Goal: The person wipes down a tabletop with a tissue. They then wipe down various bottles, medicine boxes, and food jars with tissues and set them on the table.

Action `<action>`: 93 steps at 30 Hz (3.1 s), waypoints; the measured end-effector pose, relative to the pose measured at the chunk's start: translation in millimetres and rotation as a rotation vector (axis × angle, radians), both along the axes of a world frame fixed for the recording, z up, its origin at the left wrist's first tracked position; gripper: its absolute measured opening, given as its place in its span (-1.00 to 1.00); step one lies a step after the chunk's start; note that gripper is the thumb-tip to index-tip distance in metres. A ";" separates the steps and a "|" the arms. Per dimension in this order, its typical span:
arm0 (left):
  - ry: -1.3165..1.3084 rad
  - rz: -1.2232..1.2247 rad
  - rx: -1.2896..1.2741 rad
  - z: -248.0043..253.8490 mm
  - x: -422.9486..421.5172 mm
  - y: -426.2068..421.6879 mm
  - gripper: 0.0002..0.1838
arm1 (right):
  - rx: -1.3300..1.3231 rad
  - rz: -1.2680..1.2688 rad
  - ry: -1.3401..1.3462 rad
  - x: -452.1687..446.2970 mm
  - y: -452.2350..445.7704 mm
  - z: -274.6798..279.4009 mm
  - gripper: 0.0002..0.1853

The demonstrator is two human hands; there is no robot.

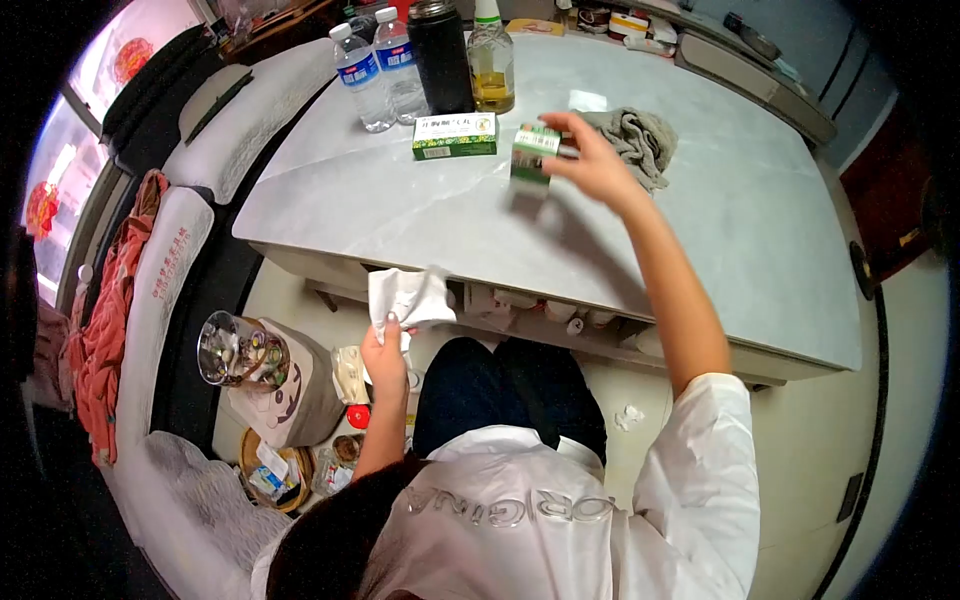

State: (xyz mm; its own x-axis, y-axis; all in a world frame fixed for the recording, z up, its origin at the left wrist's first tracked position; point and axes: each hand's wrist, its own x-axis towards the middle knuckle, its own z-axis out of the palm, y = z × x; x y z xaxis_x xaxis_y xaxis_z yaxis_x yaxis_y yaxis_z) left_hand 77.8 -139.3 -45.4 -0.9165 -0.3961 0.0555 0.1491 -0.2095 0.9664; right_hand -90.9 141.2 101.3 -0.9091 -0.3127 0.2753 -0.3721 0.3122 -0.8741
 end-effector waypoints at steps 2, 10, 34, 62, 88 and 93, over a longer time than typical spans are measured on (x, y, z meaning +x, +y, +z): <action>-0.030 0.032 -0.001 6.1 -1.7 1.2 -0.68 | -0.009 -0.020 0.021 -45.0 10.0 -8.5 -0.42; -0.173 0.067 -0.030 -14.6 6.3 -5.7 -0.70 | 0.077 0.009 0.132 -158.7 -1.9 -60.4 -0.53; -0.179 0.631 -0.123 -117.2 120.1 -133.9 -0.61 | -0.015 0.026 1.172 14.5 -170.4 -54.1 -0.69; -0.363 0.487 0.016 -166.4 173.1 -129.3 -0.60 | 0.868 0.525 0.158 164.6 -286.1 -356.0 -0.69; 0.089 0.040 0.574 -32.9 41.6 -1.0 -0.50 | -0.623 0.172 -0.164 145.2 -189.9 -155.1 -0.58; 0.133 0.140 0.084 -18.4 43.9 24.5 -0.52 | -0.612 0.259 -0.173 127.4 -162.7 -150.3 -0.53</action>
